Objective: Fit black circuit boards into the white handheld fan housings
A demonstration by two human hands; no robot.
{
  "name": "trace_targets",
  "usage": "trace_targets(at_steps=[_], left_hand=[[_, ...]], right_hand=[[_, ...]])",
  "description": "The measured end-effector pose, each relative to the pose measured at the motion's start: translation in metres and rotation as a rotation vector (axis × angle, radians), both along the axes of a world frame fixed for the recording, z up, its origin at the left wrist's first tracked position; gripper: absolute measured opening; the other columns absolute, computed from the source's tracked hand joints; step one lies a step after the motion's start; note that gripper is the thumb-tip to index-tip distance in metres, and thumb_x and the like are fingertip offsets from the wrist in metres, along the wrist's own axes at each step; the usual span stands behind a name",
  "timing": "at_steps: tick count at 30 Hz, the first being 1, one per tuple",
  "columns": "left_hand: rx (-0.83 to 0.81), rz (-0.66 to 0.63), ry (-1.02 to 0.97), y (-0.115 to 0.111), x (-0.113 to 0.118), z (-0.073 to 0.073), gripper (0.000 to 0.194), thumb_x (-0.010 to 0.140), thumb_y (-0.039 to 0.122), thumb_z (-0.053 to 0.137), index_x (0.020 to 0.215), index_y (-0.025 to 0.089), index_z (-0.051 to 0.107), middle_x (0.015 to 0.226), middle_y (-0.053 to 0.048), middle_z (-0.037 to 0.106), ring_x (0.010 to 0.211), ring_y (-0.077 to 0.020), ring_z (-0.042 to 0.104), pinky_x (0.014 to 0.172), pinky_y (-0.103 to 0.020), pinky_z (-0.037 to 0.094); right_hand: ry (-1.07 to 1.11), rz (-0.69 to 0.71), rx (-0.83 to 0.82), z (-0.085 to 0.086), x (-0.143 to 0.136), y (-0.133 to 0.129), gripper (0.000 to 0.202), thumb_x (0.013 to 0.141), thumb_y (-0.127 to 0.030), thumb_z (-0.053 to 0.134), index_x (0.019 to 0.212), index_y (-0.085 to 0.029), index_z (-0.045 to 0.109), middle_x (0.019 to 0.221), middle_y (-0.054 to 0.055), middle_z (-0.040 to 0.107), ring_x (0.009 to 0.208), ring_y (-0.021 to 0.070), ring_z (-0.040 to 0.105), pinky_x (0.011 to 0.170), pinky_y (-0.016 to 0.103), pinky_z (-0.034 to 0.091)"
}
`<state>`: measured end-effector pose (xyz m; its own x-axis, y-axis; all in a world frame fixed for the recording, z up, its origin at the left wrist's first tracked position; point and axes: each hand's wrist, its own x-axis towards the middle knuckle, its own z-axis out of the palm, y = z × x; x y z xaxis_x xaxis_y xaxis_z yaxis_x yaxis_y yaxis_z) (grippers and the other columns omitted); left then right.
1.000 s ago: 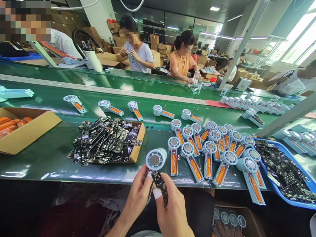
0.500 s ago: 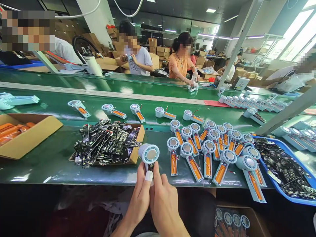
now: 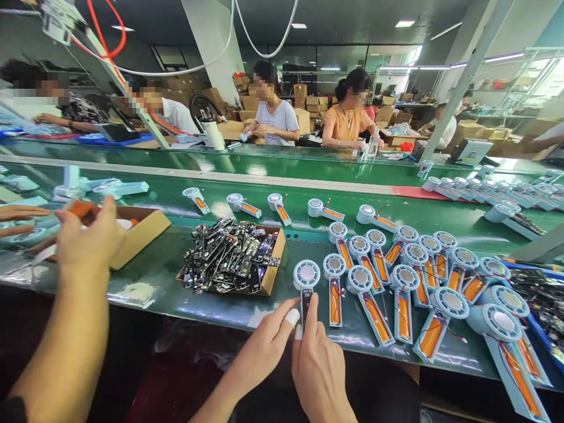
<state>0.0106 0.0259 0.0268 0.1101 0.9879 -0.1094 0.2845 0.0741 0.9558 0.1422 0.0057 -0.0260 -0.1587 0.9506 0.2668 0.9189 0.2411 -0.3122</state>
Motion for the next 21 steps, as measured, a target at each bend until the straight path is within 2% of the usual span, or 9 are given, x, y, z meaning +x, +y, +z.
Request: trace_targets(at_steps=[2, 3, 4, 6, 8, 11, 14, 18, 21], left_hand=[[0.108, -0.026, 0.176, 0.006, -0.017, 0.017, 0.030, 0.095, 0.034, 0.048, 0.095, 0.022, 0.076, 0.071, -0.004, 0.073, 0.062, -0.0219, 0.065, 0.066, -0.030, 0.048], [0.202, 0.041, 0.274, 0.012, -0.026, 0.026, 0.030, 0.095, 0.034, 0.047, 0.090, 0.022, 0.075, 0.068, -0.004, 0.070, 0.059, -0.0215, 0.062, 0.063, -0.030, 0.047], [0.326, 0.145, 0.387, 0.020, -0.035, 0.034, 0.030, 0.095, 0.034, 0.047, 0.089, 0.022, 0.074, 0.072, -0.006, 0.070, 0.063, -0.0228, 0.063, 0.067, -0.032, 0.047], [0.571, 0.320, 0.643, 0.043, -0.049, 0.046, 0.032, 0.096, 0.033, 0.044, 0.094, 0.020, 0.074, 0.091, -0.012, 0.071, 0.085, -0.0288, 0.065, 0.081, -0.038, 0.048], [0.702, 0.330, 0.886, 0.072, -0.056, 0.053, 0.031, 0.093, 0.025, 0.044, 0.094, 0.018, 0.075, 0.107, -0.017, 0.069, 0.105, -0.0347, 0.060, 0.093, -0.046, 0.045], [0.624, 0.217, 1.262, 0.112, -0.053, 0.055, 0.027, 0.088, 0.017, 0.049, 0.091, 0.013, 0.076, 0.126, -0.023, 0.063, 0.127, -0.0399, 0.049, 0.102, -0.052, 0.041], [0.474, 0.142, 1.419, 0.136, -0.044, 0.052, 0.023, 0.083, 0.016, 0.054, 0.086, 0.011, 0.077, 0.120, -0.023, 0.068, 0.123, -0.0391, 0.052, 0.101, -0.051, 0.042], [0.425, 0.146, 1.407, 0.137, -0.040, 0.053, 0.027, 0.082, 0.010, 0.050, 0.084, 0.010, 0.077, 0.099, -0.022, 0.074, 0.108, -0.0369, 0.060, 0.092, -0.049, 0.045], [0.436, 0.168, 1.390, 0.126, -0.042, 0.059, 0.031, 0.083, 0.009, 0.045, 0.085, 0.009, 0.076, 0.100, -0.023, 0.074, 0.108, -0.0368, 0.060, 0.092, -0.049, 0.043]], right_hand=[[-0.064, -0.035, -0.036, 0.001, 0.000, 0.007, 0.068, 0.098, -0.018, 0.039, 0.160, -0.009, 0.014, 0.084, 0.014, 0.073, 0.054, 0.0221, 0.069, 0.044, 0.026, 0.046], [-0.100, -0.039, -0.054, 0.003, -0.002, 0.011, 0.066, 0.097, -0.019, 0.041, 0.159, -0.009, 0.021, 0.080, 0.013, 0.072, 0.054, 0.0224, 0.068, 0.044, 0.026, 0.046], [-0.134, -0.037, -0.070, 0.005, -0.003, 0.014, 0.063, 0.097, -0.020, 0.043, 0.157, -0.008, 0.027, 0.076, 0.012, 0.070, 0.054, 0.0229, 0.068, 0.045, 0.026, 0.045], [-0.171, -0.023, -0.095, 0.012, -0.007, 0.020, 0.061, 0.098, -0.023, 0.047, 0.155, -0.006, 0.033, 0.067, 0.010, 0.068, 0.053, 0.0240, 0.068, 0.048, 0.027, 0.046], [-0.164, 0.005, -0.127, 0.022, -0.009, 0.024, 0.064, 0.097, -0.027, 0.053, 0.154, -0.005, 0.033, 0.060, 0.009, 0.067, 0.053, 0.0250, 0.068, 0.052, 0.028, 0.046], [-0.156, 0.055, -0.226, 0.040, -0.006, 0.024, 0.068, 0.096, -0.030, 0.056, 0.155, -0.005, 0.031, 0.062, 0.008, 0.070, 0.056, 0.0255, 0.070, 0.053, 0.027, 0.045], [-0.158, 0.072, -0.290, 0.054, 0.005, 0.018, 0.063, 0.096, -0.022, 0.051, 0.154, -0.006, 0.032, 0.073, 0.010, 0.074, 0.062, 0.0250, 0.072, 0.054, 0.027, 0.044], [-0.081, -0.007, -0.106, 0.055, 0.033, 0.014, 0.046, 0.095, -0.017, 0.047, 0.140, -0.013, 0.052, 0.099, 0.012, 0.075, 0.081, 0.0246, 0.074, 0.061, 0.027, 0.048], [-0.027, -0.093, 0.049, 0.048, 0.056, 0.016, 0.032, 0.098, -0.018, 0.043, 0.123, -0.015, 0.062, 0.098, 0.010, 0.072, 0.083, 0.0238, 0.072, 0.065, 0.029, 0.050]])
